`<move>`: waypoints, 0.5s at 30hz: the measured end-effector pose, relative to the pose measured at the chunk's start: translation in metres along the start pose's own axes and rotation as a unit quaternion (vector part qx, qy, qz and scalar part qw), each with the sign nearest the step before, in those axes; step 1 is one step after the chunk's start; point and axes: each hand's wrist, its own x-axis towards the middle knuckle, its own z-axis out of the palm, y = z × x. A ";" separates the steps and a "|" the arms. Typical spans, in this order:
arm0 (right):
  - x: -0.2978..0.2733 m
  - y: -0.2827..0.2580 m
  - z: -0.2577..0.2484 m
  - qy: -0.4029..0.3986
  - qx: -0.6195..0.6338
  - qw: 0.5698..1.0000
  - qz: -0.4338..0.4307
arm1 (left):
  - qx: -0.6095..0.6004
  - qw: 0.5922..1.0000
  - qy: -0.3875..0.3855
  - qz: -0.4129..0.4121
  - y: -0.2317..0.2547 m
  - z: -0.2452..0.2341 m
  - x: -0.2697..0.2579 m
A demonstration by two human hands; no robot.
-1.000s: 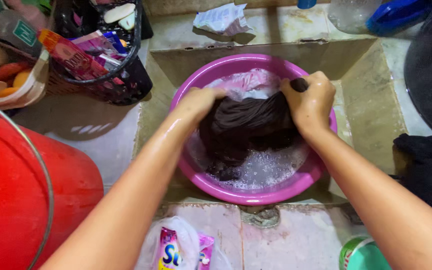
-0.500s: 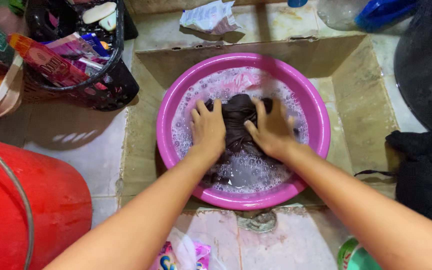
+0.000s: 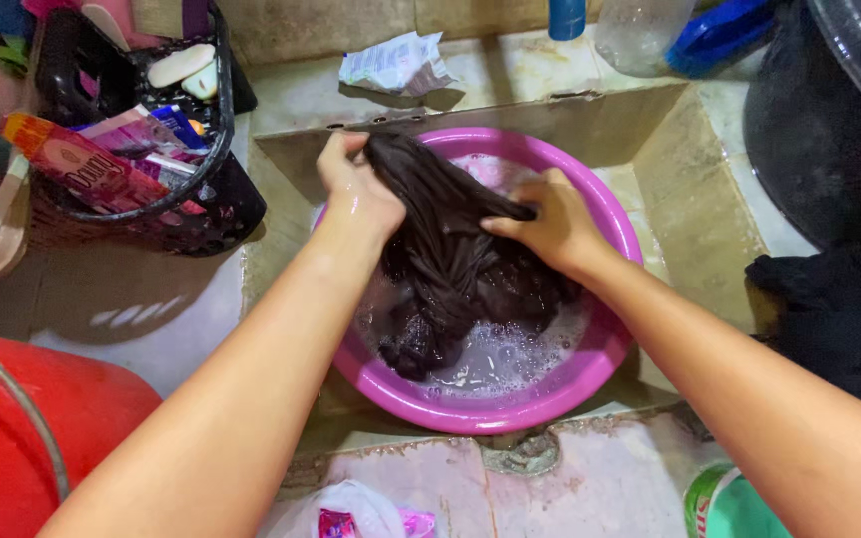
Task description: The person hand-washes a dark garment in a pink basin filled with soapy water. They repeatedly submerge, squeeze, and wring the fabric, then lift and stretch it to rinse and remove excess water. The garment remains in the basin throughout the clip.
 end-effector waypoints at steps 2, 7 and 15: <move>0.003 -0.022 0.004 0.044 0.168 0.975 -0.138 | -0.029 0.993 0.094 -0.062 -0.001 -0.017 -0.012; 0.008 -0.117 0.044 0.009 0.313 0.923 -0.225 | 0.042 0.990 0.032 -0.134 -0.032 -0.042 -0.009; 0.018 -0.149 0.017 0.225 0.145 0.953 -0.139 | 0.183 0.967 0.102 -0.144 -0.035 -0.045 0.007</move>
